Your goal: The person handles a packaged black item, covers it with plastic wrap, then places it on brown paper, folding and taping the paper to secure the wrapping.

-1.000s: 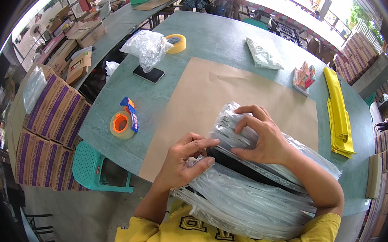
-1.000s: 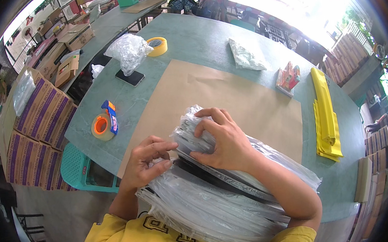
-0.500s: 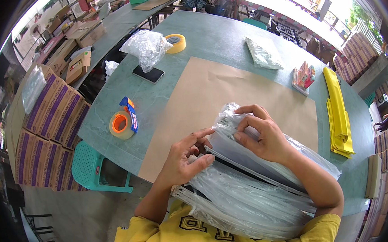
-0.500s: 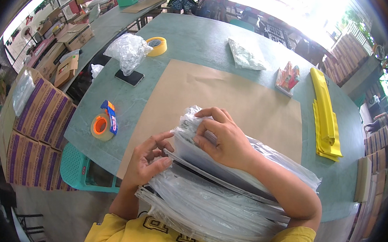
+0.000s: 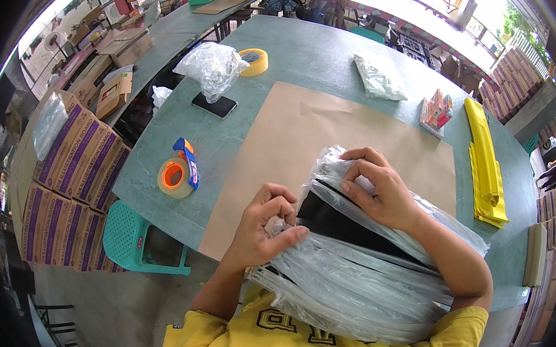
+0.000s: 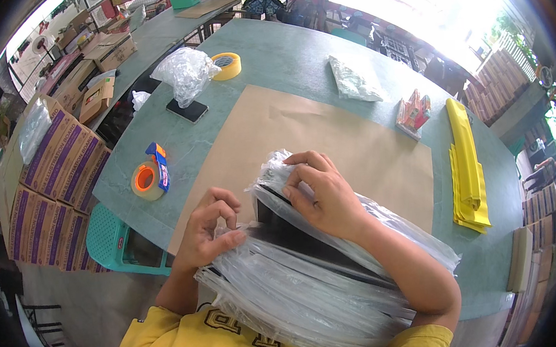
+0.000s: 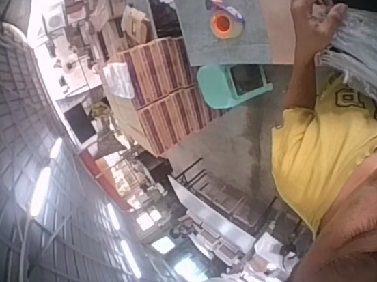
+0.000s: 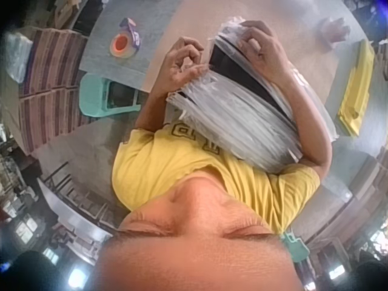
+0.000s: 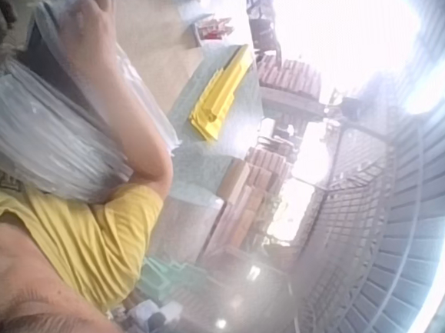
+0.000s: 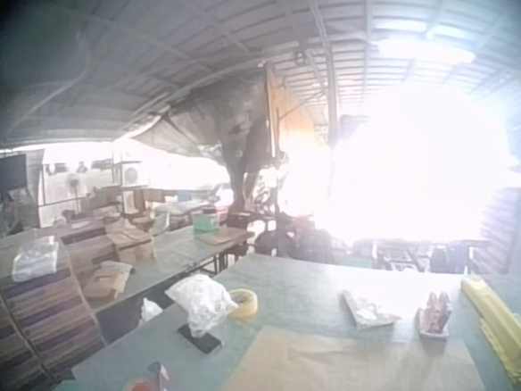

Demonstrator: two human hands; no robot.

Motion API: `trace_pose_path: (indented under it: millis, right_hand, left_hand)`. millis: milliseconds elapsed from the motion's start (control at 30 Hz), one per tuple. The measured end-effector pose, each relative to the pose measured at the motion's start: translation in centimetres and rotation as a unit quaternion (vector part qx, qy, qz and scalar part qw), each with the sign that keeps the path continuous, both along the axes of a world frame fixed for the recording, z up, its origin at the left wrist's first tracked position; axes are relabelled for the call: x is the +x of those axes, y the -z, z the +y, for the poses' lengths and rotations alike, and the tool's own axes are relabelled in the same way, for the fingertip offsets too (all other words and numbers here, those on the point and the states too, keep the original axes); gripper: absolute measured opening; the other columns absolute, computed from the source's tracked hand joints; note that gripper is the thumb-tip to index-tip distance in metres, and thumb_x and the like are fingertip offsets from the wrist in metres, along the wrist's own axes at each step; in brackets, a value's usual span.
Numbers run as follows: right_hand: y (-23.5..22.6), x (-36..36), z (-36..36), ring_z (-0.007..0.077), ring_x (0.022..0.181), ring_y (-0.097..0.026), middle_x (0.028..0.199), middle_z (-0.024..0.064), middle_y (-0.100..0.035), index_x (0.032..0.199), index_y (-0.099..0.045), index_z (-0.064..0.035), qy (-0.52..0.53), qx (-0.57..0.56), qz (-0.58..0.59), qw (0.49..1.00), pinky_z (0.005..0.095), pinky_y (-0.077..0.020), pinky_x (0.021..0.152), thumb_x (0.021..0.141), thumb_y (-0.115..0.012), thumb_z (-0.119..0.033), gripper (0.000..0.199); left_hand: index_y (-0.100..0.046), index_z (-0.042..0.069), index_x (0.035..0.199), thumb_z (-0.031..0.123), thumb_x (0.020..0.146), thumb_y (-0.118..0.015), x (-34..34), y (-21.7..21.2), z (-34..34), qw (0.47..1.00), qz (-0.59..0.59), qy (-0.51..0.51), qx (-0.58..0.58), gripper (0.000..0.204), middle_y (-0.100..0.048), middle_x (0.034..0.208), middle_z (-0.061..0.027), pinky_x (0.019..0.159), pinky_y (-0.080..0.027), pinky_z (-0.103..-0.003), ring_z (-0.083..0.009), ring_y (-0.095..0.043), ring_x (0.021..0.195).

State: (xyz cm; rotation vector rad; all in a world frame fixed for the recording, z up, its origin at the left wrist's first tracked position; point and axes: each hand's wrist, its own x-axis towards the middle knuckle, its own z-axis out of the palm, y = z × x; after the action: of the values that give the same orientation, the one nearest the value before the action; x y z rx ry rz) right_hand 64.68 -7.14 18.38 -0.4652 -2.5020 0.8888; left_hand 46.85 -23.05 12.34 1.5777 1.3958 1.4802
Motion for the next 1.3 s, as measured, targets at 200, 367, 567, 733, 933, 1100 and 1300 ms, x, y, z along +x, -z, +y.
trace_pose_path:
  millis: [200, 367, 567, 733, 933, 1100, 1300]
  right_hand:
    - [0.1, 0.1, 0.1, 0.0296, 0.107, -0.049, 0.112, 0.0138, -0.053, 0.081, -0.057, -0.0031, -0.002, -0.007, -0.004, 1.000, 0.0368, -0.0383, 0.092, 0.079, -0.064, -0.009, 0.010]
    - [-0.5, 0.2, 0.0, 0.0331, 0.111, -0.046, 0.115, 0.0143, -0.051, 0.084, -0.056, -0.0045, -0.020, 0.032, -0.025, 0.999, 0.0390, -0.0398, 0.091, 0.077, -0.066, -0.015, 0.016]
    - [-0.2, 0.1, 0.2, 0.0298, 0.107, -0.051, 0.111, 0.0150, -0.053, 0.078, -0.058, -0.0041, 0.004, 0.001, -0.021, 1.000, 0.0366, -0.0402, 0.090, 0.075, -0.069, -0.014, 0.016]
    - [0.4, 0.1, 0.7, 0.0273, 0.103, -0.053, 0.110, 0.0146, -0.055, 0.075, -0.058, -0.0038, 0.003, -0.016, 0.004, 1.000, 0.0349, -0.0406, 0.089, 0.074, -0.071, -0.012, 0.015]
    - [-0.5, 0.1, 0.0, 0.0333, 0.108, -0.049, 0.112, 0.0145, -0.053, 0.079, -0.058, -0.0041, 0.000, 0.002, -0.015, 1.000, 0.0399, -0.0400, 0.090, 0.075, -0.069, -0.013, 0.015]
    - [0.0, 0.2, 0.6, 0.0322, 0.108, -0.050, 0.112, 0.0137, -0.054, 0.079, -0.057, -0.0048, -0.002, -0.042, -0.003, 0.999, 0.0388, -0.0413, 0.088, 0.072, -0.073, -0.011, 0.018]
    - [-0.2, 0.1, 0.5, 0.0308, 0.106, -0.052, 0.112, 0.0129, -0.055, 0.078, -0.057, -0.0054, 0.000, -0.044, 0.000, 0.999, 0.0373, -0.0423, 0.087, 0.070, -0.075, -0.014, 0.022]
  left_hand:
    - [-0.053, 0.002, 0.105, 0.020, 0.077, -0.065, 0.7, -0.3, 0.0, 0.972, -0.189, 0.090, -0.105, 0.035, -0.060, 0.079, -0.0097, 0.063, -0.040, -0.022, -0.0107, -0.054, 0.071]
    - [-0.033, 0.006, 0.138, 0.022, 0.079, -0.064, 0.6, -1.0, 0.2, 0.973, -0.173, 0.096, -0.115, 0.069, -0.057, 0.070, -0.0049, 0.056, -0.037, -0.019, -0.0063, -0.049, 0.060]
    - [-0.017, 0.006, 0.144, 0.019, 0.075, -0.062, 0.8, -1.5, 0.1, 0.962, -0.211, 0.086, -0.153, 0.084, -0.058, 0.072, -0.0102, 0.066, -0.041, -0.022, -0.0141, -0.058, 0.069]
    - [-0.019, 0.006, 0.144, 0.022, 0.074, -0.062, 0.6, -1.7, 0.3, 0.962, -0.199, 0.101, -0.159, 0.083, -0.058, 0.071, -0.0101, 0.067, -0.042, -0.022, -0.0149, -0.058, 0.069]
    - [-0.031, 0.001, 0.138, 0.025, 0.076, -0.061, 0.1, -0.4, 0.7, 0.968, -0.149, 0.125, -0.157, 0.073, -0.059, 0.071, -0.0102, 0.067, -0.043, -0.024, -0.0159, -0.059, 0.069]
    - [-0.034, 0.001, 0.135, 0.025, 0.076, -0.061, 0.5, -0.8, 0.4, 0.971, -0.167, 0.096, -0.139, 0.069, -0.059, 0.071, -0.0107, 0.067, -0.043, -0.025, -0.0161, -0.059, 0.067]
    - [-0.027, 0.001, 0.139, 0.025, 0.075, -0.061, 0.8, -1.7, 0.5, 0.969, -0.183, 0.087, -0.144, 0.076, -0.059, 0.069, -0.0101, 0.066, -0.042, -0.023, -0.0156, -0.058, 0.065]
